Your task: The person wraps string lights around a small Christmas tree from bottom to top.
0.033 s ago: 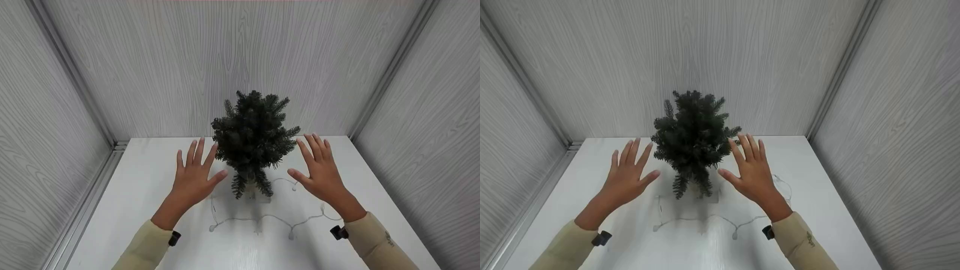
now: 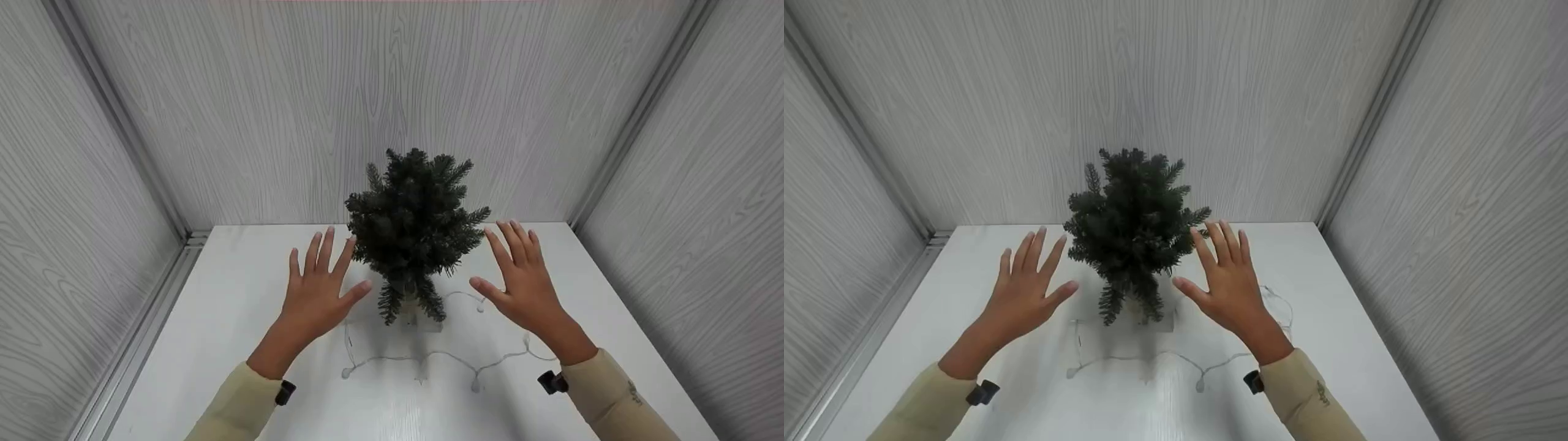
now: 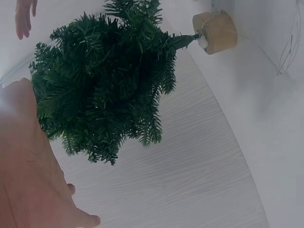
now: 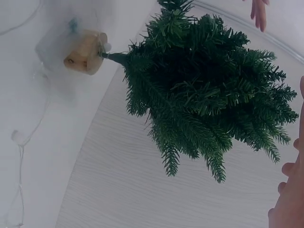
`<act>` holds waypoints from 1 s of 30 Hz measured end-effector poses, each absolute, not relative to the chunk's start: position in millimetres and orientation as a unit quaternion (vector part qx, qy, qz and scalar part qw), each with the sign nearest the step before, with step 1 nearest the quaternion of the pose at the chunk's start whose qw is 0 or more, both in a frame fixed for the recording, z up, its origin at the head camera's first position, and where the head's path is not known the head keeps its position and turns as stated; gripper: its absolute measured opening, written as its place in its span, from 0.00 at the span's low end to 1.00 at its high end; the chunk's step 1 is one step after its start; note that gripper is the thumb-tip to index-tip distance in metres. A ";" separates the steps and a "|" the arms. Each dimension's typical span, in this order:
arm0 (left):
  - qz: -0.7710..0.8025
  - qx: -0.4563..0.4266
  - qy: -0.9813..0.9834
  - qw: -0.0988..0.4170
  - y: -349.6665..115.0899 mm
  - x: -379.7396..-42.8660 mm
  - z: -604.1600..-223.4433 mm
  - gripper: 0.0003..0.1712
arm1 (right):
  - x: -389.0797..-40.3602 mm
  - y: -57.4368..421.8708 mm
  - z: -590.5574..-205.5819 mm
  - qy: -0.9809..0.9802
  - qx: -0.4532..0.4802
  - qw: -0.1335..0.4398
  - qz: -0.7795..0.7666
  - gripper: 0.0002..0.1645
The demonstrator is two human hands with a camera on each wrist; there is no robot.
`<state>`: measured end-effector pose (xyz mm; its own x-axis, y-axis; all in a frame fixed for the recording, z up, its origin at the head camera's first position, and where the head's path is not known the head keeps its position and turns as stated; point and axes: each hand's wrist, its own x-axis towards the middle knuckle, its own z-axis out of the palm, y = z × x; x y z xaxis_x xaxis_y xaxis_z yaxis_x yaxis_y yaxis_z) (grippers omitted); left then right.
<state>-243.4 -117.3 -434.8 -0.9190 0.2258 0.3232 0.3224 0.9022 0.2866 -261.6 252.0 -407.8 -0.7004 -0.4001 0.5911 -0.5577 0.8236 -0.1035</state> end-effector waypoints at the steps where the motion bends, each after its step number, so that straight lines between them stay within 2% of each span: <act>1: -0.172 -0.142 -0.964 0.141 -116.8 -242.0 -436.7 0.50 | -260.5 251.9 -409.2 -0.912 0.261 0.282 0.142 0.50; 8: -0.209 -0.143 -0.958 0.133 -111.1 -226.7 -464.4 0.50 | -249.6 248.8 -429.5 -0.919 0.232 0.253 0.193 0.50; 14: -0.226 -0.132 -0.957 0.127 -103.8 -217.3 -495.0 0.52 | -241.7 244.0 -461.7 -0.915 0.212 0.220 0.262 0.49; 26: -0.255 -0.131 -0.954 0.091 -82.4 -205.8 -542.6 0.55 | -228.8 232.3 -523.4 -0.924 0.185 0.117 0.315 0.47; 30: -0.261 -0.142 -0.952 0.077 -77.4 -206.9 -555.3 0.52 | -226.3 226.7 -537.6 -0.921 0.170 0.084 0.339 0.46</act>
